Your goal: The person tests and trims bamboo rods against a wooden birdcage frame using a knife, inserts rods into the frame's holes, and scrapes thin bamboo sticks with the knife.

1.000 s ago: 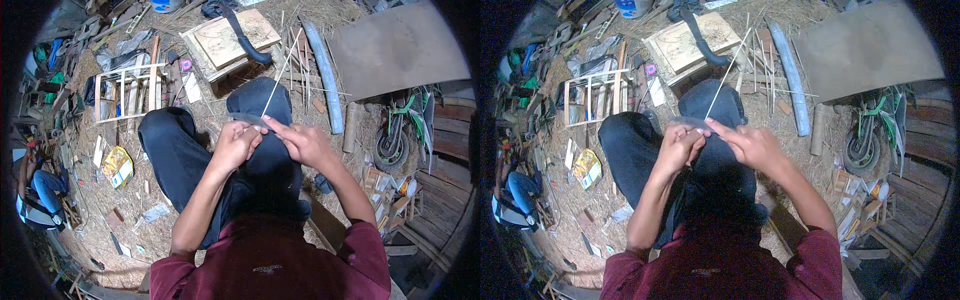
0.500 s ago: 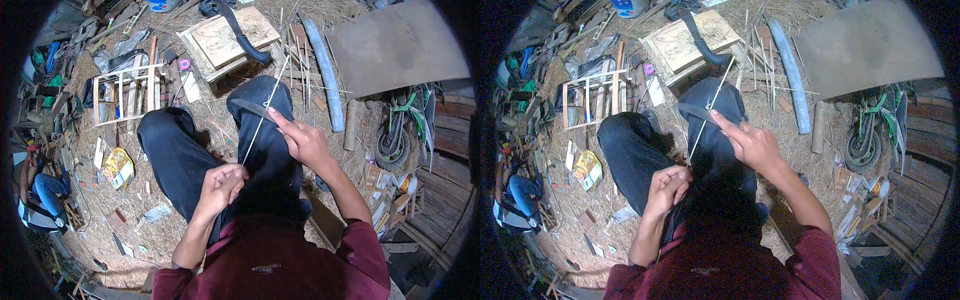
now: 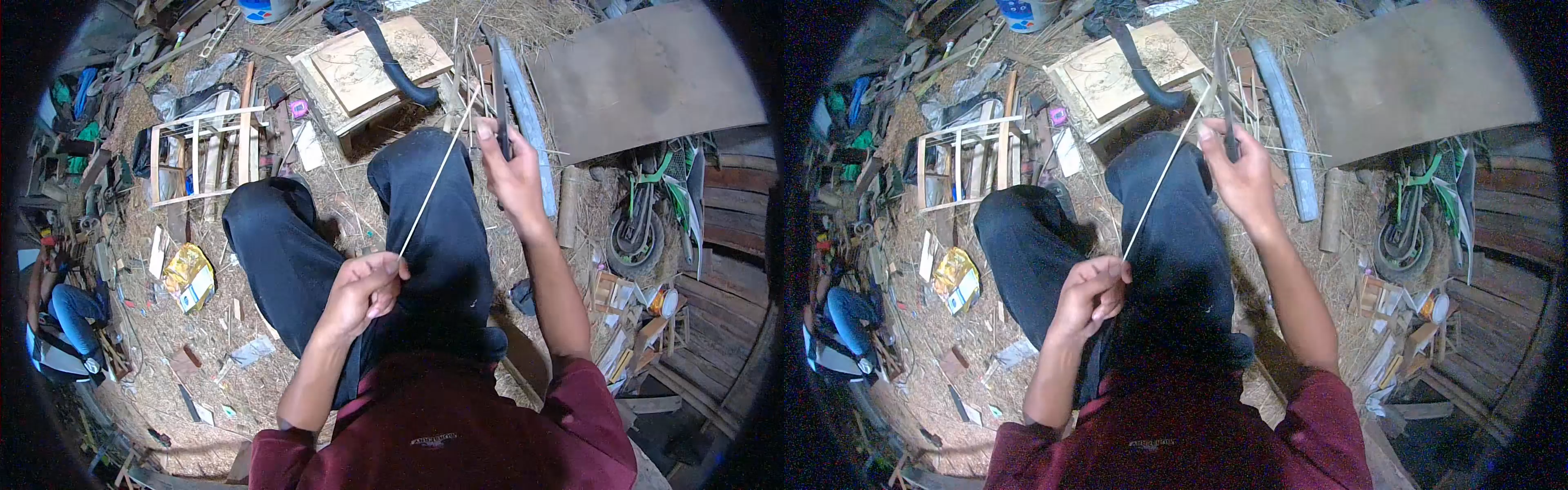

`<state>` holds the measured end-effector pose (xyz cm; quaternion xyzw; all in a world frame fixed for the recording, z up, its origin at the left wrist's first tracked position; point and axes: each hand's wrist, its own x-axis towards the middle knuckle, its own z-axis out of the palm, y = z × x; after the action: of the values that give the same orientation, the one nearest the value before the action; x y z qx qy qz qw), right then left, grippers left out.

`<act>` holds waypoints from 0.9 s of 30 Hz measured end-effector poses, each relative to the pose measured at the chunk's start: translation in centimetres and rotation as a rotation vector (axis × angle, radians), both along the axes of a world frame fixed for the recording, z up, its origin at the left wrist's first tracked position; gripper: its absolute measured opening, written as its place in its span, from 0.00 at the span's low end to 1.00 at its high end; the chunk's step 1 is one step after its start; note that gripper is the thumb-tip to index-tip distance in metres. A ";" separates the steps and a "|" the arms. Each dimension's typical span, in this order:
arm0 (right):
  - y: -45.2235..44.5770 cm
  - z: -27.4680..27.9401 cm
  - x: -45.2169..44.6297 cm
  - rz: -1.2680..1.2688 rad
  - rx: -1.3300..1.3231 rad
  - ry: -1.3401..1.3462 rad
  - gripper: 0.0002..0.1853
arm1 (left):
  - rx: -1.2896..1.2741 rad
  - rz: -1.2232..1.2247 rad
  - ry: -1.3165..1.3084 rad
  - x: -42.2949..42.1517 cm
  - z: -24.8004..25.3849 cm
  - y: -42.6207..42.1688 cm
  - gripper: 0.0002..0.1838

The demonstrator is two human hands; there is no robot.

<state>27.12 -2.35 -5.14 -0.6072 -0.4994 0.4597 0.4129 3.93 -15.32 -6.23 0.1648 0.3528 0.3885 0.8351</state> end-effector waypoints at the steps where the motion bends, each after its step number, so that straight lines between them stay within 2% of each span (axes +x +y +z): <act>1: 0.2 0.5 -0.6 0.001 -0.036 0.075 0.16 | -0.015 0.006 -0.025 0.3 0.2 0.4 0.09; 2: 0.3 1.3 -1.3 0.001 -0.108 0.161 0.12 | -0.059 -0.006 -0.045 0.4 0.3 0.8 0.09; 5: 0.9 0.5 -2.8 0.031 -0.010 0.166 0.11 | -0.069 -0.031 -0.119 0.4 0.0 1.2 0.12; 8: 1.6 0.8 -3.8 0.067 -0.002 0.199 0.11 | -0.050 -0.022 -0.121 0.6 0.1 1.2 0.11; 12: 2.0 1.5 -4.9 0.073 0.079 0.126 0.12 | 0.069 -0.003 0.005 0.9 0.4 1.7 0.12; 14: 1.5 2.7 -5.3 0.039 0.096 0.050 0.12 | 0.068 0.142 0.069 1.2 0.7 2.2 0.12; 17: -0.9 3.3 -5.9 -0.007 0.100 0.112 0.10 | 0.053 0.318 0.083 0.7 1.4 3.9 0.12; 19: -3.0 3.6 -6.5 0.001 0.064 0.123 0.08 | 0.150 0.406 0.094 0.4 1.1 4.8 0.12; 23: -5.8 3.9 -8.7 0.135 -0.043 0.125 0.08 | 0.192 0.507 0.005 0.1 1.4 5.5 0.13; 27: -6.0 3.6 -10.4 0.182 -0.012 0.315 0.09 | 0.211 0.524 -0.089 0.3 2.2 5.8 0.14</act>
<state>16.72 -8.33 -1.58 -0.4825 -0.4789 0.5876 0.4388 4.21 -9.49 -4.01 0.1365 0.3040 0.6326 0.6992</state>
